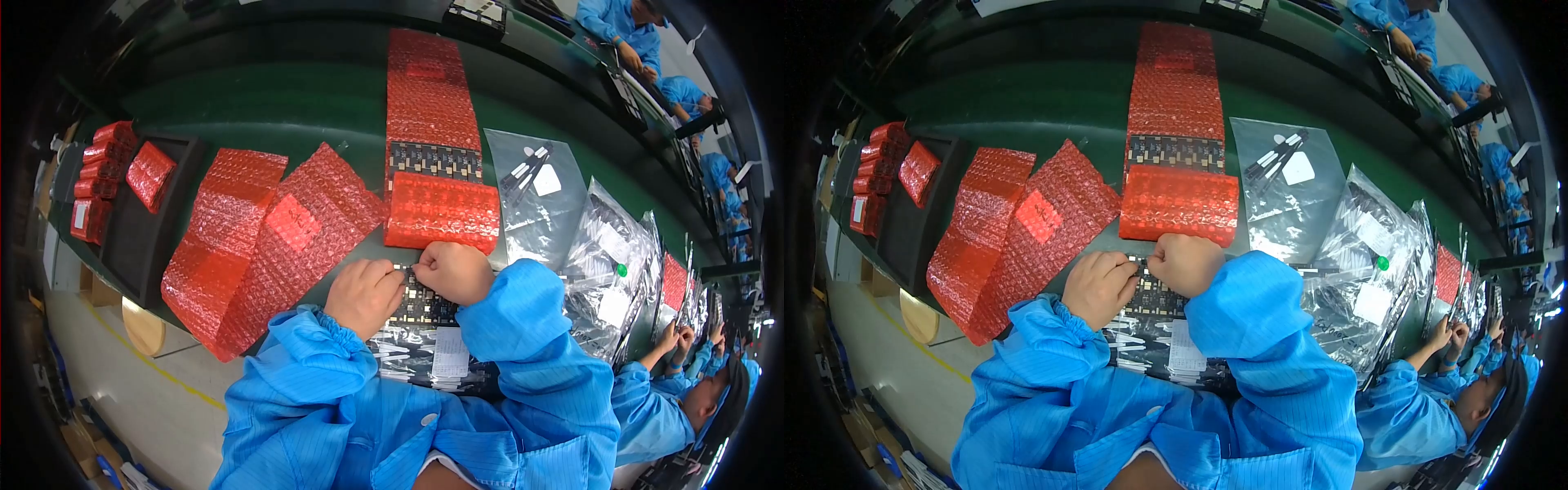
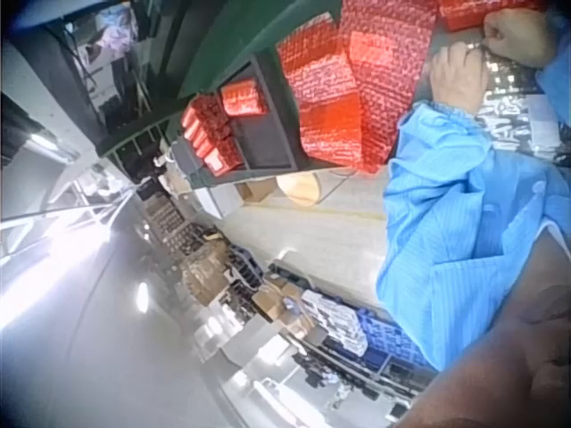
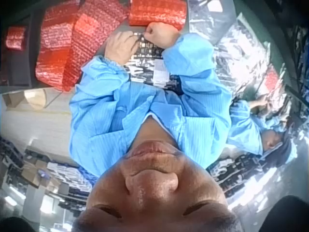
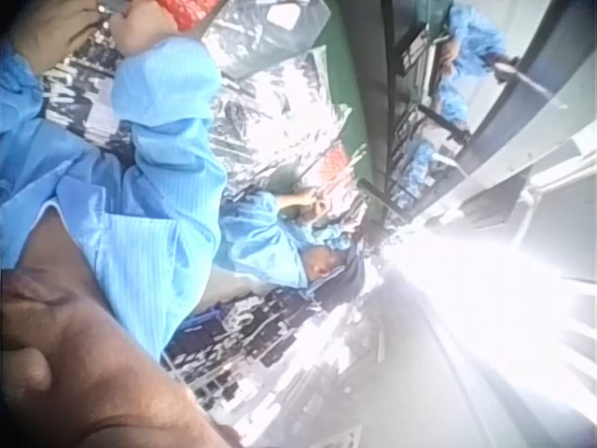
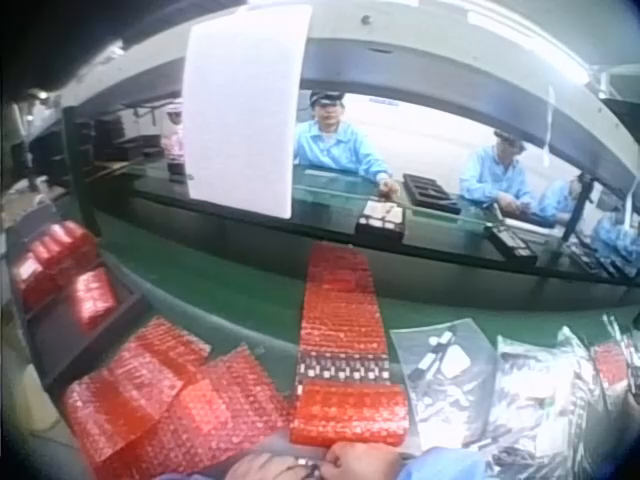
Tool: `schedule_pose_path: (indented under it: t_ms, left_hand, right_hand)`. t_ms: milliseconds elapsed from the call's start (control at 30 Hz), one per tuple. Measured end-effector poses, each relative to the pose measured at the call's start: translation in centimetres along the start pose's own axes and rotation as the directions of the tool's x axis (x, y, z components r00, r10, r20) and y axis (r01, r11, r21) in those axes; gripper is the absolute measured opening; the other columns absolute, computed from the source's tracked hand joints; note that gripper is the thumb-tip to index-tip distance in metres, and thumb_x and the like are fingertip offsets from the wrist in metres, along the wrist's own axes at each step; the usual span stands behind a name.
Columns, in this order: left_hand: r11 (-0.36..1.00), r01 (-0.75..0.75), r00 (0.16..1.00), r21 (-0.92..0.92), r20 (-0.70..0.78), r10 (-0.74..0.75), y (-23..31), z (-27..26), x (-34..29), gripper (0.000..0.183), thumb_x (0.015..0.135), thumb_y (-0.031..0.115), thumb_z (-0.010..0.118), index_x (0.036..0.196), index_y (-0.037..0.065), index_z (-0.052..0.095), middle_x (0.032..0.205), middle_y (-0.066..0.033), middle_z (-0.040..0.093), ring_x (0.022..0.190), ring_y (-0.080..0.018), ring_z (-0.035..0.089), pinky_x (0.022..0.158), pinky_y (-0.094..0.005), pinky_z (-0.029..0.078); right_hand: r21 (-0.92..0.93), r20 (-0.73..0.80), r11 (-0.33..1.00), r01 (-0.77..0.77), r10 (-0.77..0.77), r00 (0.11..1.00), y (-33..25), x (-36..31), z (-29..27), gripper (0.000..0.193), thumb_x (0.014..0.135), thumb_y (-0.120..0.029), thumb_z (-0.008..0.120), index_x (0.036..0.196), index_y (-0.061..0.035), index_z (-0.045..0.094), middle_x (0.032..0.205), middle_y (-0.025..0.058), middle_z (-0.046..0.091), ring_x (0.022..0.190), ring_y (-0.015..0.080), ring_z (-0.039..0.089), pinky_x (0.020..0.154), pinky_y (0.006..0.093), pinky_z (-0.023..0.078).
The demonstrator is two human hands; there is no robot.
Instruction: The person assembles small electronic components onto circuit board strips by hand at a factory workstation, using an assembly tool.
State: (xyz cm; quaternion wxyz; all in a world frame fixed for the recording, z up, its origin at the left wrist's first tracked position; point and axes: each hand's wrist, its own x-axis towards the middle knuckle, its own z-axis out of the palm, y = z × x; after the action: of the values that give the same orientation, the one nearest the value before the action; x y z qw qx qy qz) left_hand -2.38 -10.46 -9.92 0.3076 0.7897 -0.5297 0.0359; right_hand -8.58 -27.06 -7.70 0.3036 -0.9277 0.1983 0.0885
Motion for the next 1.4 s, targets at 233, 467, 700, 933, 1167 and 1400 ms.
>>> schedule_pose_path:
  t_ms: [233,467,700,933,1167,1400]
  left_hand:
    - [1.0,-0.008,1.0,0.0,0.0,0.008,0.0,-0.1,0.0,0.021,0.067,0.01,0.067,0.087,0.007,0.06,0.085,-0.0043,0.053,0.076,-0.0234,0.052,0.066,-0.0351,0.043]
    - [1.0,-0.024,1.0,0.019,-0.001,0.024,0.0,-0.1,0.2,0.023,0.067,0.01,0.067,0.09,0.007,0.061,0.083,-0.0038,0.052,0.075,-0.0225,0.052,0.066,-0.0345,0.043]
    - [0.998,-0.038,0.999,0.055,-0.008,0.039,0.1,0.1,0.2,0.021,0.068,0.01,0.066,0.088,0.008,0.062,0.082,-0.0037,0.052,0.074,-0.0221,0.051,0.065,-0.0343,0.043]
    - [0.997,-0.042,0.999,0.06,-0.016,0.043,0.1,0.3,0.2,0.021,0.067,0.009,0.067,0.087,0.007,0.062,0.081,-0.0039,0.051,0.073,-0.0223,0.051,0.063,-0.0346,0.042]
    - [0.998,-0.042,0.999,0.055,0.013,0.042,0.1,0.3,0.5,0.022,0.066,0.008,0.067,0.087,0.006,0.062,0.081,-0.0046,0.051,0.073,-0.0228,0.051,0.063,-0.0349,0.042]
    - [0.996,-0.037,0.999,0.086,0.014,0.036,-0.2,0.3,0.1,0.021,0.068,0.012,0.064,0.088,0.009,0.061,0.082,-0.0042,0.051,0.074,-0.0225,0.052,0.063,-0.0353,0.043]
  right_hand:
    - [-0.016,0.014,1.0,-0.015,0.016,1.0,-0.2,0.0,0.0,0.018,0.07,-0.027,0.064,0.073,-0.0088,0.064,0.066,0.0077,0.063,0.061,0.0237,0.062,0.056,0.0347,0.049]
    - [-0.052,-0.001,0.999,-0.001,0.001,1.0,-0.4,0.1,0.0,0.019,0.07,-0.028,0.064,0.073,-0.0092,0.064,0.066,0.0077,0.063,0.061,0.0238,0.062,0.056,0.0352,0.049]
    - [-0.029,0.037,1.0,0.007,-0.006,0.999,-0.4,0.1,-0.2,0.02,0.071,-0.029,0.063,0.073,-0.0091,0.064,0.067,0.0088,0.063,0.063,0.0258,0.062,0.058,0.0366,0.049]
    - [-0.041,0.071,0.999,-0.033,0.036,0.997,-0.4,0.5,-0.4,0.022,0.073,-0.03,0.063,0.073,-0.0088,0.064,0.07,0.0101,0.063,0.067,0.0264,0.062,0.061,0.0376,0.049]
    - [-0.033,0.167,0.999,-0.028,0.033,0.985,-0.2,1.3,-0.7,0.022,0.072,-0.03,0.063,0.075,-0.0091,0.065,0.072,0.0096,0.064,0.068,0.026,0.062,0.061,0.0373,0.049]
    - [-0.028,0.277,0.997,-0.074,0.079,0.958,-0.5,2.1,-0.9,0.023,0.072,-0.031,0.063,0.075,-0.0087,0.065,0.073,0.0096,0.064,0.069,0.0248,0.063,0.06,0.0366,0.049]
